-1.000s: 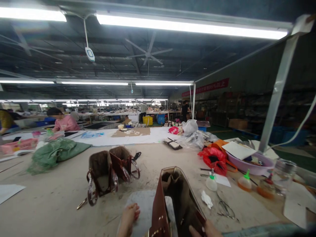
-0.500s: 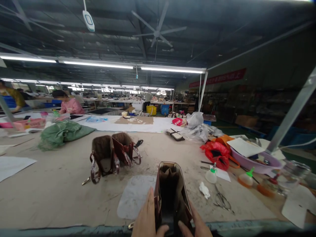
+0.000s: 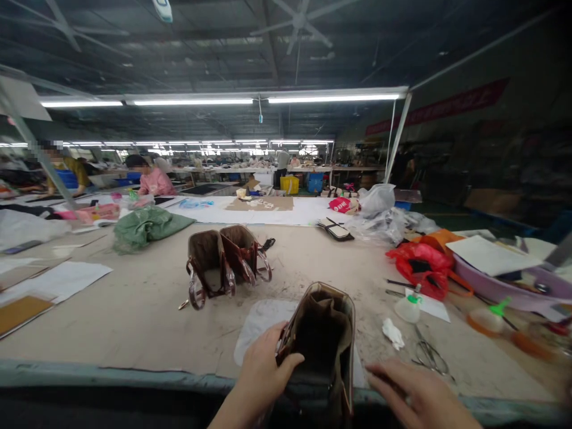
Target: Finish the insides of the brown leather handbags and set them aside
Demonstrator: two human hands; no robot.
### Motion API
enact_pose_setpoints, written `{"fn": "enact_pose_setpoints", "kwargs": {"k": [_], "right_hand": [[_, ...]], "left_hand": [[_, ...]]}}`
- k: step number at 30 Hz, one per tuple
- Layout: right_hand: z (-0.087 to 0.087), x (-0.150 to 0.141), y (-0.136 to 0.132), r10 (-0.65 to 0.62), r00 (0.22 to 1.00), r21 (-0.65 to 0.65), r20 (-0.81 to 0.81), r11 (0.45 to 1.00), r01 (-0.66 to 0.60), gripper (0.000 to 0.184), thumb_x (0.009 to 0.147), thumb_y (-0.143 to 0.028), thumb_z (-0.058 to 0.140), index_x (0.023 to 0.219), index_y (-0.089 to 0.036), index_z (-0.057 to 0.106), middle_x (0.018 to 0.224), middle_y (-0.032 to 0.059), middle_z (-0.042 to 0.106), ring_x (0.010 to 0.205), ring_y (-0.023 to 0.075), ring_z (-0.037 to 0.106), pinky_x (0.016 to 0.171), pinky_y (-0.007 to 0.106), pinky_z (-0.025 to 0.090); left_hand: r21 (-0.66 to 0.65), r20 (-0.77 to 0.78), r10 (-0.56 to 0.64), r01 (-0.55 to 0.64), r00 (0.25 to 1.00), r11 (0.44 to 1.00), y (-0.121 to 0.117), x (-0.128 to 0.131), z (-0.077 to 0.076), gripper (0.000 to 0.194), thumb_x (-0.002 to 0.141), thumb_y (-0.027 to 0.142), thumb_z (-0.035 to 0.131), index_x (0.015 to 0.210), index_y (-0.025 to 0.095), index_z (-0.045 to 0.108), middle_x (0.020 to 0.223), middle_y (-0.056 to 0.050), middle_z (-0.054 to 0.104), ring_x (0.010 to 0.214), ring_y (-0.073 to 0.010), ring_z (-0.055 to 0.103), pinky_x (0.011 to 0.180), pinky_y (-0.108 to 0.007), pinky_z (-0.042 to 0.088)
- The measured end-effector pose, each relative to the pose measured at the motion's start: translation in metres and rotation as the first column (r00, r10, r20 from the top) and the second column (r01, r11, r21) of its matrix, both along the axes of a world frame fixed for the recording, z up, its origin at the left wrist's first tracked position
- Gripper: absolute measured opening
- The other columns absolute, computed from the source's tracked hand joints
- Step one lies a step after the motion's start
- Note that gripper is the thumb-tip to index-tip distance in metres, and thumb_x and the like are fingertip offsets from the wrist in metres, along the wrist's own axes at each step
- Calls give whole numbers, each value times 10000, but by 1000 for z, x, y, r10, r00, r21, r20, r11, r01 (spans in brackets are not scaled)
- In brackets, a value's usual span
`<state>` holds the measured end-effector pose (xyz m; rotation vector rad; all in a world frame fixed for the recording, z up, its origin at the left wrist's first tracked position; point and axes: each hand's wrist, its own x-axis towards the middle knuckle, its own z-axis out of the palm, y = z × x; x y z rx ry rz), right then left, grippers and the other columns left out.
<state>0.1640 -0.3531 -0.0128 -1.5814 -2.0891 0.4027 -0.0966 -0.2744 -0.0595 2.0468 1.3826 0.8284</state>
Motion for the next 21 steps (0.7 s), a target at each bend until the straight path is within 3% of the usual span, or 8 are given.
{"fn": "enact_pose_setpoints", "kwargs": {"k": [3, 5, 8, 11, 15, 21], "right_hand": [[24, -11, 32, -58, 998, 114, 7, 992, 57, 216, 839, -361, 448, 962, -261, 596, 907, 24, 646, 778, 145, 600, 666, 232, 485], [31, -25, 59, -73, 996, 167, 49, 984, 64, 220, 833, -371, 460, 974, -251, 578, 952, 33, 631, 837, 159, 586, 723, 261, 470], [28, -46, 97, -129, 970, 162, 205, 982, 96, 273, 779, -398, 543, 980, -215, 572, 952, 62, 627, 912, 199, 563, 791, 302, 438], [17, -56, 124, -110, 930, 91, 350, 992, 83, 232, 774, -384, 549, 909, -198, 585, 898, 68, 640, 867, 208, 580, 740, 296, 437], [8, -52, 131, -33, 905, -1, 423, 999, 37, 175, 821, -313, 470, 805, -207, 608, 828, 49, 660, 782, 182, 602, 670, 264, 423], [7, -35, 117, 7, 896, -57, 444, 998, 20, 223, 808, -320, 454, 755, -206, 637, 716, 48, 657, 707, 181, 604, 615, 253, 404]], "left_hand": [[23, 0, -17, 17, 1000, 1000, 6, 4, -1, 428, 742, 373, 541, 1148, 239, 535, 1120, -59, 600, 1042, -227, 537, 895, -337, 420], [32, 12, -33, 32, 999, 999, 9, 6, 0, 394, 763, 346, 520, 1143, 242, 539, 1111, -48, 607, 1031, -209, 547, 883, -310, 427], [10, 22, -43, 43, 999, 999, 11, 8, 0, 349, 788, 340, 488, 1111, 230, 560, 1057, -49, 631, 969, -197, 575, 839, -289, 447], [-12, 29, -30, 31, 999, 999, 12, 7, 2, 336, 803, 363, 462, 1076, 212, 586, 1012, -57, 647, 930, -199, 588, 809, -285, 459], [-41, 70, -58, 61, 996, 997, 16, 1, 8, 323, 800, 356, 464, 1032, 189, 614, 966, -62, 657, 900, -199, 587, 802, -286, 460], [-132, 111, -129, 143, 985, 981, 33, -8, 17, 247, 760, 299, 523, 929, 176, 654, 843, -29, 667, 795, -181, 586, 735, -262, 458]]}}
